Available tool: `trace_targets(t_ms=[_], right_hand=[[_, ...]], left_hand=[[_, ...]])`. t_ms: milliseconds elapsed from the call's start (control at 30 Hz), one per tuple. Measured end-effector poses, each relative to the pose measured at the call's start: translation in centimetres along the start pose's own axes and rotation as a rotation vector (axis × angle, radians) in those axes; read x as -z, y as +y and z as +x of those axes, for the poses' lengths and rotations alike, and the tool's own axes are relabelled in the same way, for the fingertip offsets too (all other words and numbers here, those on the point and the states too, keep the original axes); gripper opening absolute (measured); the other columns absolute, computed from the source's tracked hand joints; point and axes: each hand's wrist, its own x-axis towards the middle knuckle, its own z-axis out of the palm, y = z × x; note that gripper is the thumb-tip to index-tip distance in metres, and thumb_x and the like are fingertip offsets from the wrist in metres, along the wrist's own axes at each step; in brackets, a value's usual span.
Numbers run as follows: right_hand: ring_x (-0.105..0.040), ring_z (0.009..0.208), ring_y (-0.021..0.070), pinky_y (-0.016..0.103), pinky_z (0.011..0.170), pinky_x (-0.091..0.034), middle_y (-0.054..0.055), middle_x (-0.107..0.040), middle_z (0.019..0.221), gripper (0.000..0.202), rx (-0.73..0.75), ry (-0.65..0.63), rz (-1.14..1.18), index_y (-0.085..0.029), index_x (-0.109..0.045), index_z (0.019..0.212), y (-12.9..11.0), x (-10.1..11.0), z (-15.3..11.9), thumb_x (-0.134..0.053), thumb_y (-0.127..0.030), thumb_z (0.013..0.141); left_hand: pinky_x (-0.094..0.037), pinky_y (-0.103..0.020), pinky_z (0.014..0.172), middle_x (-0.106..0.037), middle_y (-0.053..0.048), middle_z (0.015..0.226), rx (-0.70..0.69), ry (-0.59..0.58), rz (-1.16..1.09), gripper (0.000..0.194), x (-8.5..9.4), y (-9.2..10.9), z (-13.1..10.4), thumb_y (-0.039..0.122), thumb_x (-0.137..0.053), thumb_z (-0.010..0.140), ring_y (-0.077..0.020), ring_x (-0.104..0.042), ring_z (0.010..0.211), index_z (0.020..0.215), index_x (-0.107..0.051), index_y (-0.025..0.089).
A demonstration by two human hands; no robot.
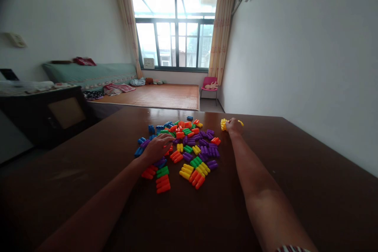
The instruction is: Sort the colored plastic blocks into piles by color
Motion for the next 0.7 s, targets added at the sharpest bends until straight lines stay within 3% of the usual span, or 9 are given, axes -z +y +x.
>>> trace_targets(t_ms=[300, 500, 700], right_hand=[[-0.065, 0.081, 0.0251, 0.034, 0.07, -0.047, 0.013, -0.07, 0.089, 0.034, 0.136, 0.067, -0.108, -0.018, -0.07, 0.094, 0.6, 0.6, -0.3, -0.051, -0.045, 0.085], [-0.058, 0.096, 0.0206, 0.03, 0.082, -0.043, 0.007, -0.066, 0.112, 0.028, 0.468, -0.033, -0.155, -0.026, -0.069, 0.106, 0.9, 0.4, -0.7, -0.056, -0.041, 0.086], [-0.056, 0.1, 0.0231, 0.033, 0.084, -0.042, 0.01, -0.066, 0.112, 0.028, 0.45, 0.017, -0.179, -0.023, -0.07, 0.108, 0.1, 0.6, -1.5, -0.055, -0.036, 0.088]], left_hand=[[-0.05, -0.034, 0.085, -0.067, -0.005, 0.108, -0.014, -0.01, -0.007, 0.024, -0.1, -0.2, -0.1, 0.019, -0.05, 0.089, -0.0208, -0.061, 0.103, 0.105, -0.068, 0.024], [-0.049, -0.033, 0.088, -0.068, -0.004, 0.107, -0.011, 0.001, 0.001, 0.023, -0.1, -0.4, -0.1, 0.02, -0.05, 0.09, -0.0201, -0.06, 0.103, 0.102, -0.068, 0.024], [-0.049, -0.033, 0.088, -0.069, -0.005, 0.105, 0.012, 0.01, 0.005, 0.022, 0.2, -0.6, 0.0, 0.02, -0.05, 0.09, -0.0201, -0.061, 0.101, 0.102, -0.068, 0.021]])
